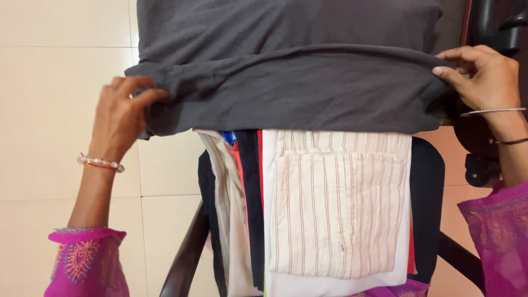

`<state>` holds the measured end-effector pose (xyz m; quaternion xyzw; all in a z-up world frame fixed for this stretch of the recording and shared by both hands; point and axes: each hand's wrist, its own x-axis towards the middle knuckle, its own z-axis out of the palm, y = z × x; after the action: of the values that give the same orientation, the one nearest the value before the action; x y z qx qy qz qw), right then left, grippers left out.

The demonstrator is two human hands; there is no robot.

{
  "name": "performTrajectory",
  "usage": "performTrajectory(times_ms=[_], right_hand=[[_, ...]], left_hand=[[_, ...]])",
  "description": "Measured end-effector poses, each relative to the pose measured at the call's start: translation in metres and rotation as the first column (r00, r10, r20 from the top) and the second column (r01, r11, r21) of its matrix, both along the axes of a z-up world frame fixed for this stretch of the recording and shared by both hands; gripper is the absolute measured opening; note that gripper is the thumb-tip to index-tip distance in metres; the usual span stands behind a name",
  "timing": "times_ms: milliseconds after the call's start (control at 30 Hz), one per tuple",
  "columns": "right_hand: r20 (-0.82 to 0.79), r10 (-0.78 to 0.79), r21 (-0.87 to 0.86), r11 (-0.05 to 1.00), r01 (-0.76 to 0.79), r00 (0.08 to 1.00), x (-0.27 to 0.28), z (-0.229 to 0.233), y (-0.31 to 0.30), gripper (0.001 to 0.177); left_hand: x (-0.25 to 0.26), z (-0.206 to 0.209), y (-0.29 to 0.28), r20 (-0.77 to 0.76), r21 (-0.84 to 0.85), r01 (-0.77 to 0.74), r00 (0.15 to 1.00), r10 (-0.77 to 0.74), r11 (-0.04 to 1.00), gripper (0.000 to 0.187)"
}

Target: The person folds a t-shirt and places it into a suitcase before buttoning a shirt.

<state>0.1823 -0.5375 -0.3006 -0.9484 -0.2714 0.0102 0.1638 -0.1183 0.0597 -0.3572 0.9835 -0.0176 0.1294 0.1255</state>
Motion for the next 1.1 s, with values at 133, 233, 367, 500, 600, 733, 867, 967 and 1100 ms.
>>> performTrajectory(times_ms=[133,233,367,500,600,733,867,967,1100], right_hand=[[0.036,0.019,-0.021,1.000,-0.018,0.999,-0.008,0.015,0.022,0.035],[0.062,0.078,0.016,0.997,-0.080,0.995,-0.017,0.023,0.032,0.041],[0.124,0.147,-0.028,0.989,-0.145,0.981,-0.032,0.040,0.043,0.057],[0.059,0.366,-0.099,0.928,-0.360,0.929,-0.060,0.052,0.045,0.082],[-0.013,0.396,-0.329,0.866,-0.377,0.918,-0.090,0.041,0.042,0.093],[0.062,0.359,-0.242,0.911,-0.335,0.931,-0.104,0.017,0.036,0.085],[0.188,0.402,-0.252,0.902,-0.351,0.896,-0.093,0.012,0.023,0.074],[0.146,0.456,-0.283,0.870,-0.404,0.878,-0.081,0.027,0.011,0.072],[0.064,0.501,-0.285,0.838,-0.466,0.863,-0.072,0.071,-0.007,0.073]], left_hand=[[-0.004,-0.001,-0.013,-0.083,-0.063,-0.076,0.994,0.070,0.995,0.047],[0.003,-0.005,-0.016,-0.074,-0.179,-0.064,0.996,0.052,0.982,0.035],[-0.004,-0.009,-0.028,-0.029,-0.260,-0.129,0.992,0.126,0.957,0.045],[-0.031,-0.014,-0.052,-0.124,-0.080,-0.106,0.988,0.096,0.991,0.084],[-0.036,-0.030,-0.063,-0.165,0.039,-0.107,0.980,0.112,0.994,0.090],[-0.031,-0.051,-0.057,-0.086,0.114,-0.118,0.988,0.128,0.986,0.075],[-0.029,-0.026,-0.043,-0.191,0.073,-0.025,0.981,0.038,0.997,0.086],[-0.030,0.013,-0.025,-0.302,0.026,0.047,0.952,-0.037,0.999,0.094],[-0.043,0.060,0.004,-0.347,0.046,0.090,0.935,-0.069,0.995,0.105]])
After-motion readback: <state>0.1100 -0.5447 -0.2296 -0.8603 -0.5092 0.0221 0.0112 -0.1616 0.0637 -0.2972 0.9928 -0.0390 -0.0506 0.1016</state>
